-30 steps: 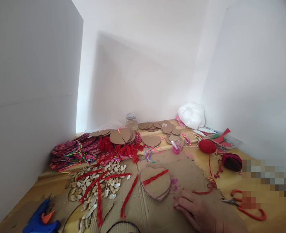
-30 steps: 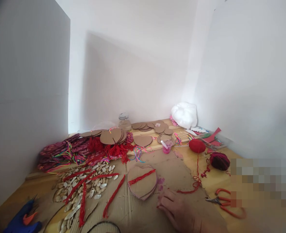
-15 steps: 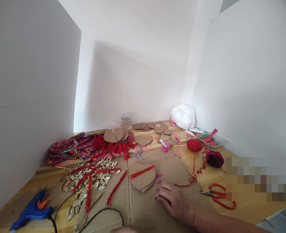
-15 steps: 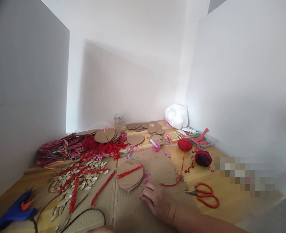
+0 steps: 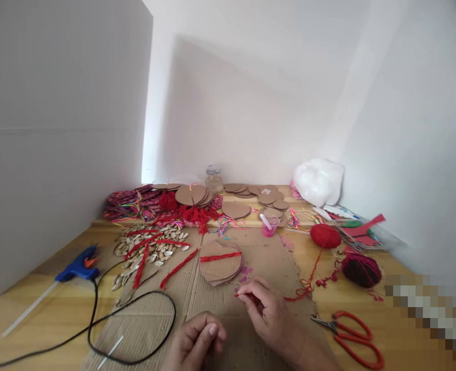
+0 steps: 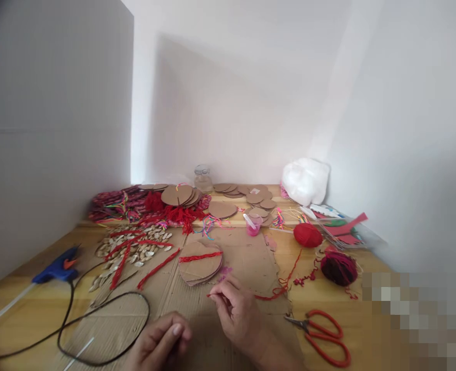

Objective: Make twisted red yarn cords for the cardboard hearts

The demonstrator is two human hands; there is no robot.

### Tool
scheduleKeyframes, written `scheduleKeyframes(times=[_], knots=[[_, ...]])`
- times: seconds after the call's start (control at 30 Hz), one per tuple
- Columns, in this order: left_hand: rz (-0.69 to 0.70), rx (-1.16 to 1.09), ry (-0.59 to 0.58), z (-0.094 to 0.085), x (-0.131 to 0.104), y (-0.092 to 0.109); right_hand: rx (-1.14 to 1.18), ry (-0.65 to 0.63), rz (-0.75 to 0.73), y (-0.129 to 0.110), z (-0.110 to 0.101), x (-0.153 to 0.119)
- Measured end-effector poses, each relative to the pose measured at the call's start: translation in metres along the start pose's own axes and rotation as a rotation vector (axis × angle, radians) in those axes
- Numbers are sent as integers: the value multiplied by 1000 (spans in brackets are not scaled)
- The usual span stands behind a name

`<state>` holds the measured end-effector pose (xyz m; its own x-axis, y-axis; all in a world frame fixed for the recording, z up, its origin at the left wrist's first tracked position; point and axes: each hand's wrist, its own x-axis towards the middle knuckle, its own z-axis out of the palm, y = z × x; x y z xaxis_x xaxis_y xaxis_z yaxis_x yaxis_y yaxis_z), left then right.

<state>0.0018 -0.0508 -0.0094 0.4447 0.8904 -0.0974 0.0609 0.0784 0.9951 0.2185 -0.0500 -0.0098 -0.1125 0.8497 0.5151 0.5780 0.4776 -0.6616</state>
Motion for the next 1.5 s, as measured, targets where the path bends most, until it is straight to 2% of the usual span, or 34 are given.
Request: scheduleKeyframes(times=[0.07,0.17,0.23,0.33,0.47,0.53,0.67,0.9,1.13,1.33,1.5], knots=[[42,-12,93,10,8,13,27,-24,16,-3,-8,2],[90,114,217,15,20,43,58,-69,42,-10,-22,3],[67,162,206,12,29,60,99,-83,60,-13,-31,3],[40,33,169,8,40,71,167,-124,86,-14,-43,7],[-102,-79,-19,13,41,75,131,-170,8,-15,-60,14],[-178,-114,-57,19,38,78,94,-185,-52,-18,-67,17],[-235,-149,-73,30,36,82,39,-195,-129,-24,-73,21],[-148,-175,-20,31,33,77,-12,-185,-172,-34,-75,17],[-235,-221,-157,27,21,76,-103,-185,-243,-45,-75,13],[-313,-244,-172,31,16,77,-187,-183,-331,-49,-75,11],[-299,-256,-163,37,14,75,-218,-179,-353,-52,-75,9]])
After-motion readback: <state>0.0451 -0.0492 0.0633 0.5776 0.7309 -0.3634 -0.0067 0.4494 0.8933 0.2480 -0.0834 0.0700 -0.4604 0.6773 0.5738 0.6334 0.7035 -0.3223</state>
